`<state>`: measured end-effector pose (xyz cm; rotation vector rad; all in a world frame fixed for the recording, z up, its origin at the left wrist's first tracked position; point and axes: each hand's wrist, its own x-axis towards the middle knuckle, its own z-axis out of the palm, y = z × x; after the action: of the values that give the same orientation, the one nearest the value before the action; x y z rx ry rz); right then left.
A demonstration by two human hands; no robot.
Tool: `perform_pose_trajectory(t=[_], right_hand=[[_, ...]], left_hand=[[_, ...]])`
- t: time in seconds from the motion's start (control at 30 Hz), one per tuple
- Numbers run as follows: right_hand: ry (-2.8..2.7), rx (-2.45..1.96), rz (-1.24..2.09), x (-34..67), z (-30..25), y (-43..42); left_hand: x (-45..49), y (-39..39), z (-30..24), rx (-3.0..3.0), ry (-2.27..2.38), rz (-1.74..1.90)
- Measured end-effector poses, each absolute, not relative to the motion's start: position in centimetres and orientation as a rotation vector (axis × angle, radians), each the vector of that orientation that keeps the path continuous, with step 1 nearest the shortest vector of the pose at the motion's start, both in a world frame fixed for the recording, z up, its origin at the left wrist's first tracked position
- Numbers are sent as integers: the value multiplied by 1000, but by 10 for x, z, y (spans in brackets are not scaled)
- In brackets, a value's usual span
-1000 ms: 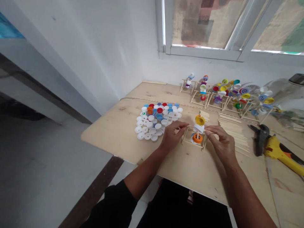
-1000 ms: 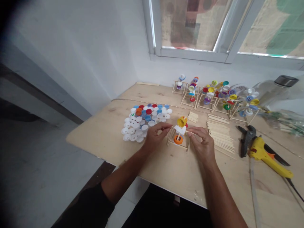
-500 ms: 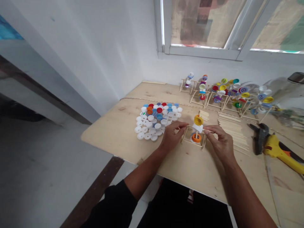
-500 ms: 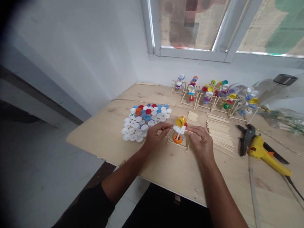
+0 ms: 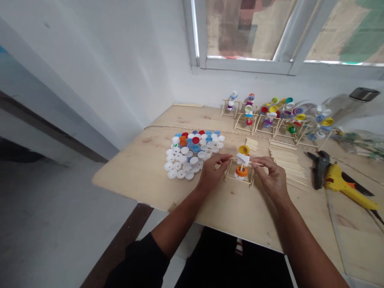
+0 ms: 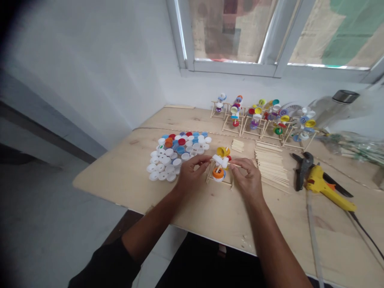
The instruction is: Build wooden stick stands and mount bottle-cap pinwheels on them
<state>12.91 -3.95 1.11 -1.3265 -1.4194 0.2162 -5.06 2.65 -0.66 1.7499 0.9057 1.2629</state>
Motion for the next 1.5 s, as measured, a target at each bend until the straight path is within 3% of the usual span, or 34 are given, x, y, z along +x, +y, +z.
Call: perform_pose_trajectory(t=[1.5], right_hand=[[-1351, -1429, 270, 135, -2, -47]], left_hand=[[-47, 27, 9, 1923, 930, 1223]])
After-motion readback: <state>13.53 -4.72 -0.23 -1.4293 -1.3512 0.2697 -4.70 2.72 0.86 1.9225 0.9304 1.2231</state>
